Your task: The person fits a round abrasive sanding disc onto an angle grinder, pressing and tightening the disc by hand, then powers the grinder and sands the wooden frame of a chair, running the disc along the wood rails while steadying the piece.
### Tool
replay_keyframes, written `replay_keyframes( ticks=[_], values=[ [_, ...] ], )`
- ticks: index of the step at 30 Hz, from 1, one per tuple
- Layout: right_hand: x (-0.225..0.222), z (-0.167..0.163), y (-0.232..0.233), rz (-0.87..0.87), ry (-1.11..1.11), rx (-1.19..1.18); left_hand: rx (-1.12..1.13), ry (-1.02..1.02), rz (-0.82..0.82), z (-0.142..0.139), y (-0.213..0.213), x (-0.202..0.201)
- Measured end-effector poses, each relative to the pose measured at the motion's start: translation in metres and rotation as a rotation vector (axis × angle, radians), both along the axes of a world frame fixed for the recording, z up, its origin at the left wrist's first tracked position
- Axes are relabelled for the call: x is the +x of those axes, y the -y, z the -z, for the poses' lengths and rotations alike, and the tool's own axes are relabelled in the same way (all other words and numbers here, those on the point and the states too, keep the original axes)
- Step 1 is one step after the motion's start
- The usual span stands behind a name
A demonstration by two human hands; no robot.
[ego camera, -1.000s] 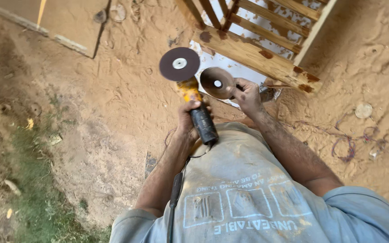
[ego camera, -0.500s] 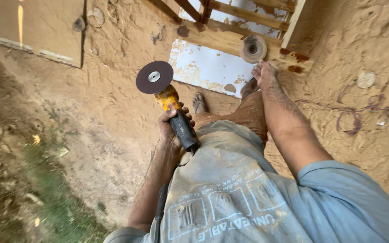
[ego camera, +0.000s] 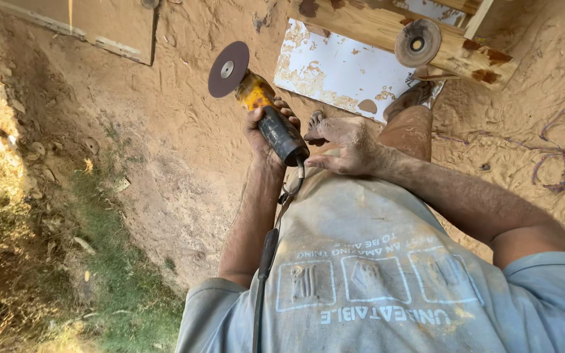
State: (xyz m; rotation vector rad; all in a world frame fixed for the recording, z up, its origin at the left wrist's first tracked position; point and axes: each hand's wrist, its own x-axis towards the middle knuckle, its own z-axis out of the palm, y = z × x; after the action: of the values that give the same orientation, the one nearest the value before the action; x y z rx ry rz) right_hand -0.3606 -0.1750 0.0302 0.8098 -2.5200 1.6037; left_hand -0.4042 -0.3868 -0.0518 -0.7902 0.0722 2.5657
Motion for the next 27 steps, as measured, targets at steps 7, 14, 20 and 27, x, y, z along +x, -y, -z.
replay_keyframes(
  ticks=[7,14,20,27],
  values=[
    [0.003,-0.014,0.016,0.115,0.182,0.035,-0.094,-0.020,0.043,0.014,-0.007,0.008],
    [0.016,0.025,0.008,0.056,0.633,-0.255,-0.251,-0.011,0.147,0.018,-0.012,0.018],
    [0.023,0.063,0.008,0.140,1.018,-0.342,-0.521,-0.051,0.307,0.014,-0.039,0.023],
    [0.038,0.090,-0.003,0.503,1.116,-0.799,-1.304,-0.361,0.889,0.006,-0.106,0.004]
  ],
)
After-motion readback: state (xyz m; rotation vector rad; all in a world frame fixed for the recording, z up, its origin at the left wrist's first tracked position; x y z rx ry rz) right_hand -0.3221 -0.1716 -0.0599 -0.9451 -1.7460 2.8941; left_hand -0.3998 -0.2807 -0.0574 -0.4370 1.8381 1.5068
